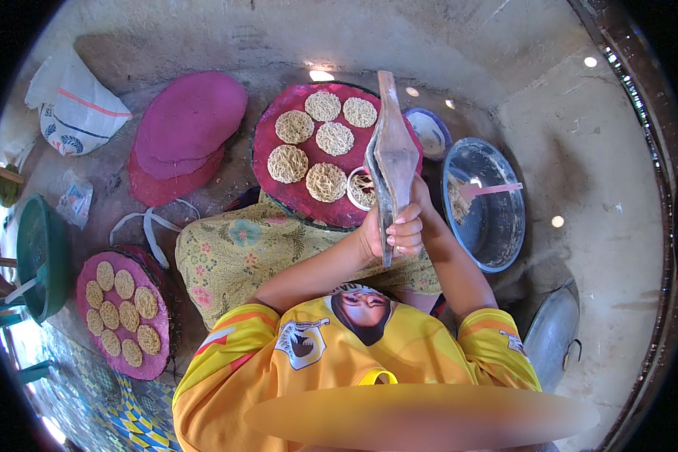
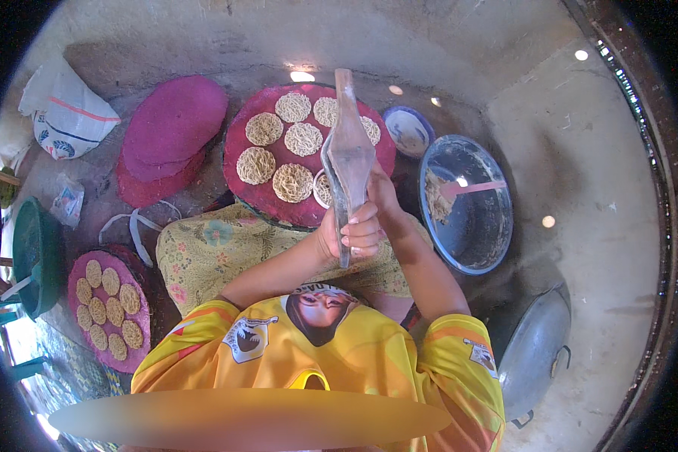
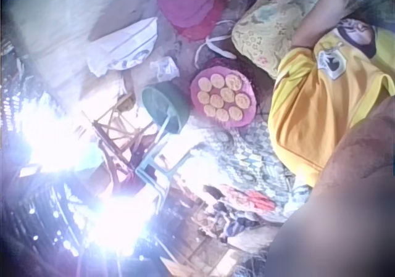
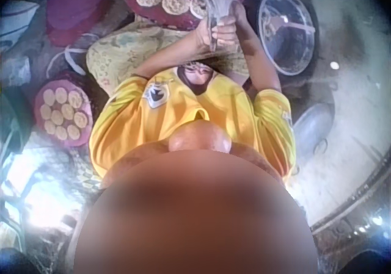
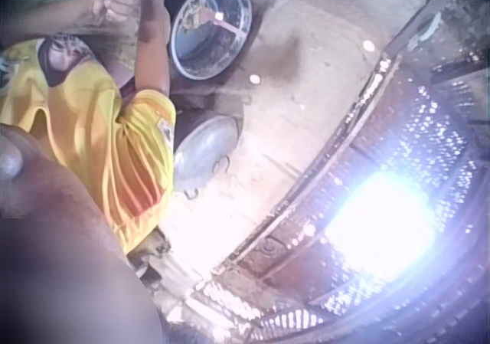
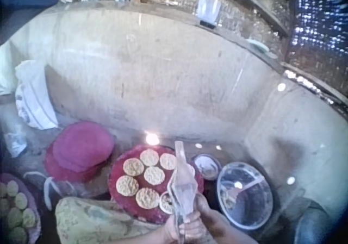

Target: The person scoops dough from a metal bowl and uses a cookie press to extrude patterned cookies onto a pink tray. They repeatedly fill the press, squeeze the handle, and place the formed cookies in rows on the tray.

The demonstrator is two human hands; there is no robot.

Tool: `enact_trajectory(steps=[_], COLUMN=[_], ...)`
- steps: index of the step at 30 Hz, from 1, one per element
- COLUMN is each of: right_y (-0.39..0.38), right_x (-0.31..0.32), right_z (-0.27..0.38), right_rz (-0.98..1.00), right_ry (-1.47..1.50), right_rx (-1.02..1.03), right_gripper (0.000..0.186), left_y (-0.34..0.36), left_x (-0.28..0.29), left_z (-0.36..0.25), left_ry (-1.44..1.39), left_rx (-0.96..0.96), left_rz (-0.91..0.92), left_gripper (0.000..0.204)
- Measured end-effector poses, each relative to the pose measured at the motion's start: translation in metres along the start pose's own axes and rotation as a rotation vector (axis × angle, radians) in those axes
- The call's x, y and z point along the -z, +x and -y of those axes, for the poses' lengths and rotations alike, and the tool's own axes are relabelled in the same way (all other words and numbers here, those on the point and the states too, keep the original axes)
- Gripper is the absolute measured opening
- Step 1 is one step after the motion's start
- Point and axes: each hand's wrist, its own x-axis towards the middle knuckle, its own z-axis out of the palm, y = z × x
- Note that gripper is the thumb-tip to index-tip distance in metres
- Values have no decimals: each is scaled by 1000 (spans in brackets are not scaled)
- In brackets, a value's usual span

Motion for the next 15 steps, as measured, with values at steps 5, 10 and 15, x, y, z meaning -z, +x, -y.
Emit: enact_trajectory(steps=[5,10,15], right_y=[-45,-66,-98], right_x=[26,40,17], right_z=[2,59,121], right_rz=[-130,-389,-354], right_ry=[-1179,71,256], right_rx=[189,197,529], right_gripper=[38,37,60], left_y=[2,-1,-6], left_x=[-6,4,9], left_z=[11,31,46], left_ry=[93,214,662], left_rx=[120,386,488], left_rz=[-145,-435,-852], left_gripper=[45,70,72])
